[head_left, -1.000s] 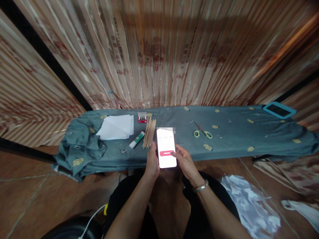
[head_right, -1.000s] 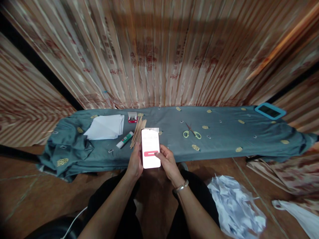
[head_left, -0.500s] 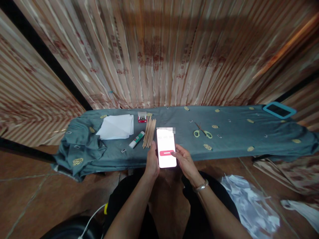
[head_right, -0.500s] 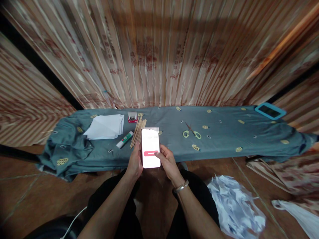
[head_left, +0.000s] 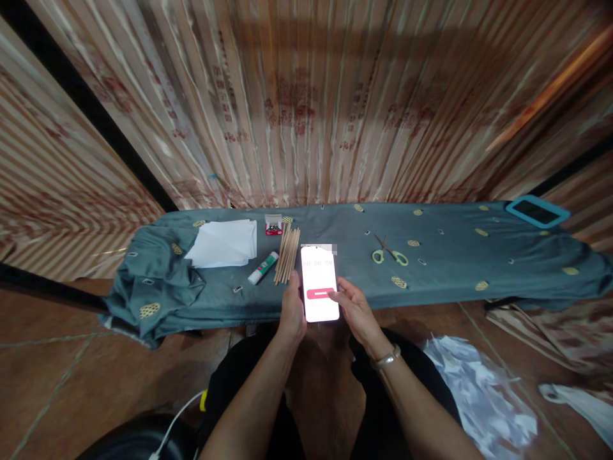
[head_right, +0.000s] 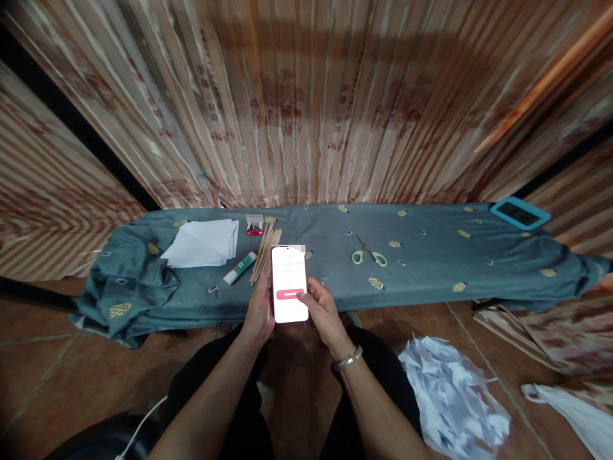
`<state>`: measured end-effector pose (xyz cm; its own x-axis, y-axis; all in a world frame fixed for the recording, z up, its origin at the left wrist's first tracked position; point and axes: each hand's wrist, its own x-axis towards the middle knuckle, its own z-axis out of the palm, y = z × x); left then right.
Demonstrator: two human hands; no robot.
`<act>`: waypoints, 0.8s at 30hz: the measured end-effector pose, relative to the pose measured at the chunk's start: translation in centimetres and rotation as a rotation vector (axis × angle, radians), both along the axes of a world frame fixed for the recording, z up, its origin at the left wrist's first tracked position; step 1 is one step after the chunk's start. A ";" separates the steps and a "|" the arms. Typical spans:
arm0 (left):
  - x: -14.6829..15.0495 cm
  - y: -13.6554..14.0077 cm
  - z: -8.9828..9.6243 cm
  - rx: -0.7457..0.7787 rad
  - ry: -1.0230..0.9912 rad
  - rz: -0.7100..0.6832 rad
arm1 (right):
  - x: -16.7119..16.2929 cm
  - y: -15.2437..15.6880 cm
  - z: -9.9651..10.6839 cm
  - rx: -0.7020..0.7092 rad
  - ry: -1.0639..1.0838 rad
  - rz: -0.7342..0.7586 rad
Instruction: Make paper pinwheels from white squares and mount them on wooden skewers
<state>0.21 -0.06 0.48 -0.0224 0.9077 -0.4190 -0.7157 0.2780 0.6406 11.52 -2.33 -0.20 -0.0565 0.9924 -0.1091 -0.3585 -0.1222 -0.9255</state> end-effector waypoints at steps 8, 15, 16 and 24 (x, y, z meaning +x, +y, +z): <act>0.1 0.1 -0.2 0.006 -0.004 0.004 | 0.0 0.0 -0.3 0.020 -0.004 0.005; 0.1 0.0 0.0 0.012 0.006 -0.013 | 0.0 0.0 -0.3 0.043 -0.006 0.009; 0.1 0.0 0.0 0.009 0.008 -0.009 | 0.0 0.0 -0.2 0.042 -0.010 0.007; 0.1 0.1 -0.2 0.009 -0.013 0.010 | 0.1 0.0 0.0 0.024 -0.022 0.007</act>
<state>0.34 0.02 0.26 -0.0257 0.9111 -0.4114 -0.7267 0.2655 0.6336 11.58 -2.34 -0.24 -0.0615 0.9943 -0.0868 -0.3376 -0.1026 -0.9357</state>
